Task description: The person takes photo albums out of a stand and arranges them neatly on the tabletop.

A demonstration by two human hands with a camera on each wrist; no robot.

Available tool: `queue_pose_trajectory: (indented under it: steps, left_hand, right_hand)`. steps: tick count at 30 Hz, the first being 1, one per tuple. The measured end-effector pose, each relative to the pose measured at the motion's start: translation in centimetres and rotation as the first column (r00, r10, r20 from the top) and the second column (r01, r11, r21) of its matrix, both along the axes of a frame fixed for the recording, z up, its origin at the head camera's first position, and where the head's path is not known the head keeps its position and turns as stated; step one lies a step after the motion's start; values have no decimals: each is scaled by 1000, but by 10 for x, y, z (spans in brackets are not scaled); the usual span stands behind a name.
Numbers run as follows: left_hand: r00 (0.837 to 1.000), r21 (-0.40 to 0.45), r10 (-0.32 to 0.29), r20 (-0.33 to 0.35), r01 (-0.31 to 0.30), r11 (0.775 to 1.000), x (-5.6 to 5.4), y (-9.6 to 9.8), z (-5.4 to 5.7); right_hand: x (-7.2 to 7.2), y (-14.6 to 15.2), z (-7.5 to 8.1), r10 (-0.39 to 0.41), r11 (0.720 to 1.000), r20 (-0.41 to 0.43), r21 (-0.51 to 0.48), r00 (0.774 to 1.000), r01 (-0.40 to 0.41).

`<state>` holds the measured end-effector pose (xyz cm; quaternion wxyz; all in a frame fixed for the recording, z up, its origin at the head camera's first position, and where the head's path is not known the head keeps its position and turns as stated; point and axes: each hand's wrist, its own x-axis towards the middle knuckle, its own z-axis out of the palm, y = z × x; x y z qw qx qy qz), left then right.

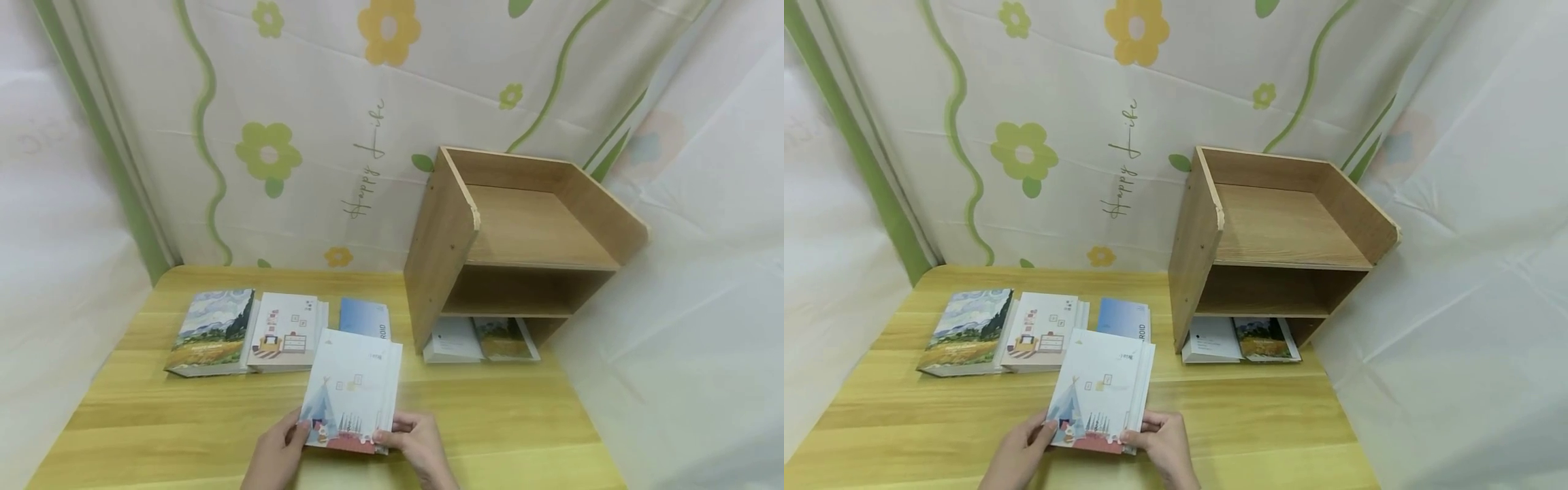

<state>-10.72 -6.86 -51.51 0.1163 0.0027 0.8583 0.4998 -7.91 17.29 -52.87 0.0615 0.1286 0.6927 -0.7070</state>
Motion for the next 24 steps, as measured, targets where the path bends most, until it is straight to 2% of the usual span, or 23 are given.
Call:
queue_pose_trajectory:
  steps: [7, 11, 18, 24]
  left_hand:
    - [1000, -1, 14, -2, -14, 1000, 2, -8, 2]
    - [999, -14, 27, 23, -26, 1000, 2, -12, 3]
    - [1000, -44, -3, 19, 4, 999, -1, -20, 6]
    - [999, -57, -8, 48, 11, 998, -2, -27, 5]
  right_hand:
    - [-1, -9, 3, -5, 1000, 16, 4, 1000, 5]
    - [-2, -13, 5, 4, 1000, 21, 5, 1000, -4]
    - [-4, -21, 8, 2, 999, 8, 37, 1000, -3]
    - [-7, -27, 10, 0, 996, -8, 87, 1000, 1]
